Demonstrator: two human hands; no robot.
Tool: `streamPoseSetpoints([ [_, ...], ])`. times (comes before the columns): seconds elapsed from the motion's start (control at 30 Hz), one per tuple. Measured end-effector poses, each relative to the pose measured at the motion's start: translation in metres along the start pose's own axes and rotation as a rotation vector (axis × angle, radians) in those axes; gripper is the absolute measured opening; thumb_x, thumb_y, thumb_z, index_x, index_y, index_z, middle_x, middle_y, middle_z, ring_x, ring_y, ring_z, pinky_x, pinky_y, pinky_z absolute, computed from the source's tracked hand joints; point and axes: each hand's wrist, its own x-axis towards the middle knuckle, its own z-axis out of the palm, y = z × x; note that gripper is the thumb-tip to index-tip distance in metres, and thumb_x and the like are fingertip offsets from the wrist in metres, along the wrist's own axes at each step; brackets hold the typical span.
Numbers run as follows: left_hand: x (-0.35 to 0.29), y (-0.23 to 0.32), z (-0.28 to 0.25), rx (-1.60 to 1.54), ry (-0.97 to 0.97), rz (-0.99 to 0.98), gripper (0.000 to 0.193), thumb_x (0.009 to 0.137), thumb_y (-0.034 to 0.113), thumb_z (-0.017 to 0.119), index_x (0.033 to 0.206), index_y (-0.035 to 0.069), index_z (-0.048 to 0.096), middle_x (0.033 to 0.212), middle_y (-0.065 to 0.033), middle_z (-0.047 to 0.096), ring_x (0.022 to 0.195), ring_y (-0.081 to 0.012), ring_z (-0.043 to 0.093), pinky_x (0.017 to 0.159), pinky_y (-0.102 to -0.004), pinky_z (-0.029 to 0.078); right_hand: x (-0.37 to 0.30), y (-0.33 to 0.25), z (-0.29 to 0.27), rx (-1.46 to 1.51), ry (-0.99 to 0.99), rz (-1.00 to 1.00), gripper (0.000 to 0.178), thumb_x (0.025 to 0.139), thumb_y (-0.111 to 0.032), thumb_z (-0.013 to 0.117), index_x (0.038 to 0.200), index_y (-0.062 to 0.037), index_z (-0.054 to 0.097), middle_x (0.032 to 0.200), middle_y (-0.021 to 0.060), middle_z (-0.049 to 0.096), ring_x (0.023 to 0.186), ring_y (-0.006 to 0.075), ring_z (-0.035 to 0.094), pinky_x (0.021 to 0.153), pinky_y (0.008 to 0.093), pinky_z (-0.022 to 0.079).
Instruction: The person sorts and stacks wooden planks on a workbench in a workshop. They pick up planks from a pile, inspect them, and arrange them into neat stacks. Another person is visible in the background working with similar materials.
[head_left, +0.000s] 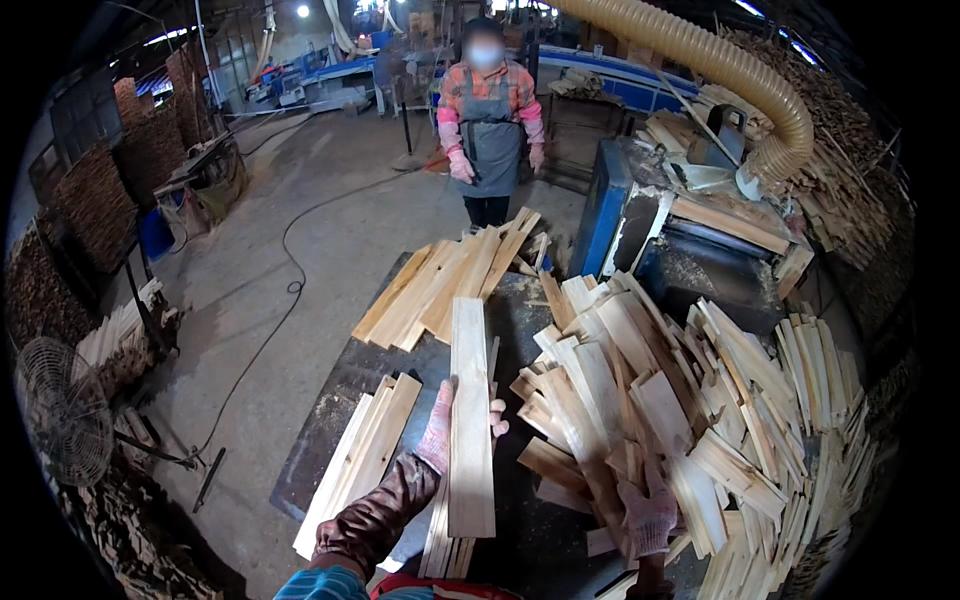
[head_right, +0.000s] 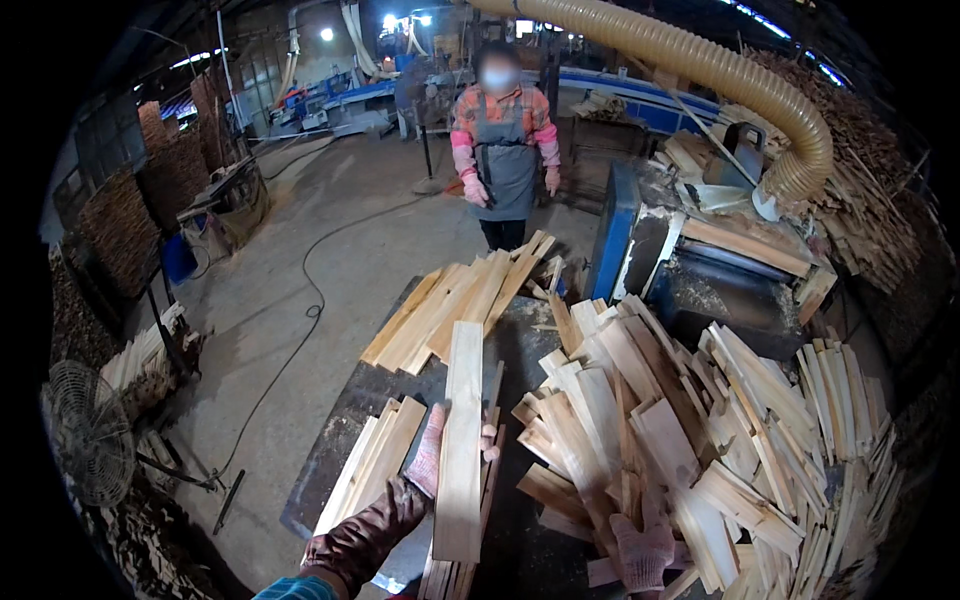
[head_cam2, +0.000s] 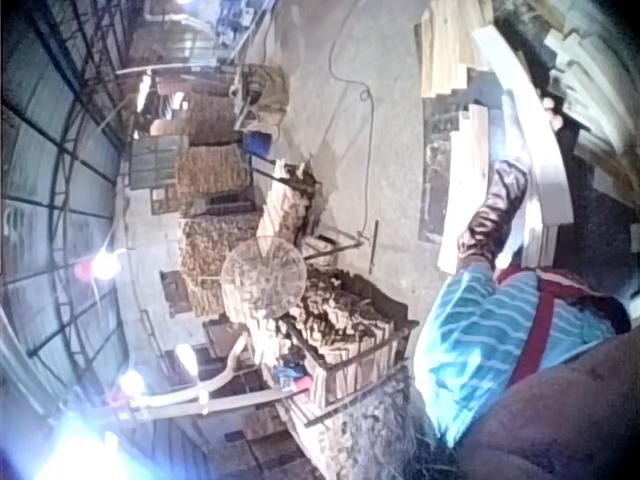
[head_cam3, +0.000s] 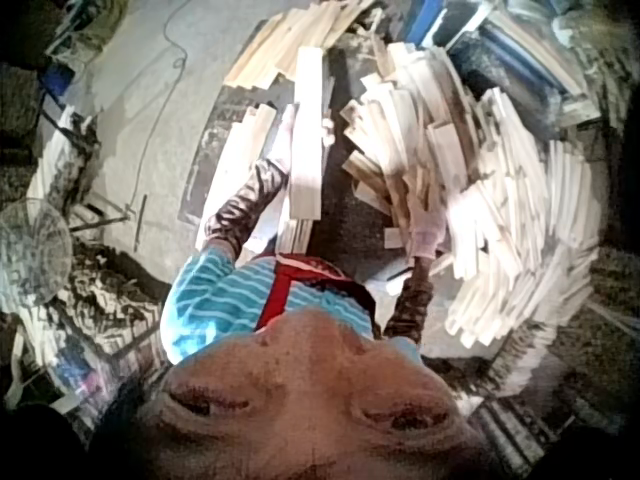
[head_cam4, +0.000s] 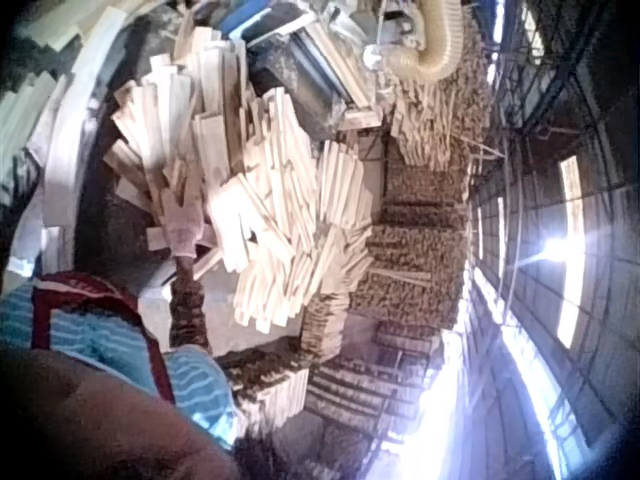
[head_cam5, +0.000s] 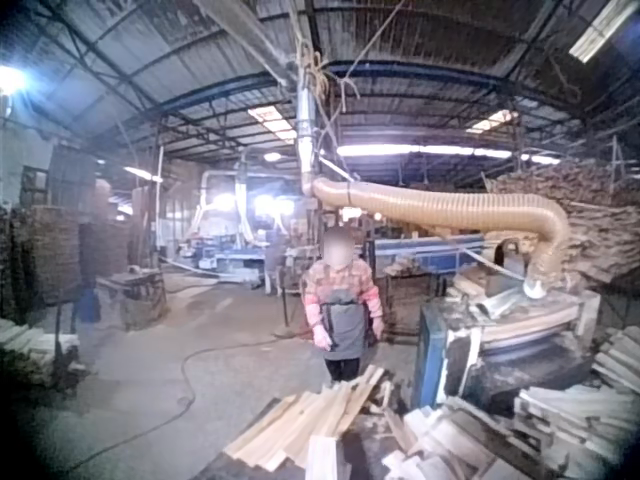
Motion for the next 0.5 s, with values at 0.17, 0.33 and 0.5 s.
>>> streamPoseSetpoints([
  [0.17,-0.003,0.012,-0.023,0.029,-0.004,0.029,0.078,0.086,0.079,0.049,0.131,0.016,0.059,0.118,-0.0142,0.063,0.093,-0.0328,0.062,0.078,-0.0446,0.057,-0.039,0.016,0.01,0.147,0.039,-0.063,0.067,0.082,-0.021,0.077,0.141,-0.0004,0.053,0.116,0.0235,0.065,0.108,0.036,0.063,0.095,0.0416,0.05],
  [0.33,-0.003,0.018,-0.032,0.004,0.042,0.018,0.083,0.086,0.082,0.044,0.132,0.014,0.058,0.116,-0.0173,0.063,0.086,-0.0323,0.06,0.078,-0.0481,0.056,-0.095,0.057,0.058,1.01,-0.222,0.29,0.068,0.089,-0.006,0.069,0.151,-0.0046,0.042,0.103,0.0025,0.059,0.077,0.0085,0.055,0.064,0.0254,0.05],
  [0.5,-0.002,0.008,-0.021,-0.048,0.059,0.079,0.08,0.09,0.077,0.045,0.131,0.009,0.056,0.111,-0.0223,0.063,0.082,-0.0324,0.059,0.08,-0.0489,0.055,-0.132,0.067,0.095,0.965,-0.444,0.406,0.067,0.08,-0.019,0.069,0.141,-0.0007,0.047,0.095,0.0099,0.063,0.076,0.019,0.064,0.068,0.033,0.056],
])
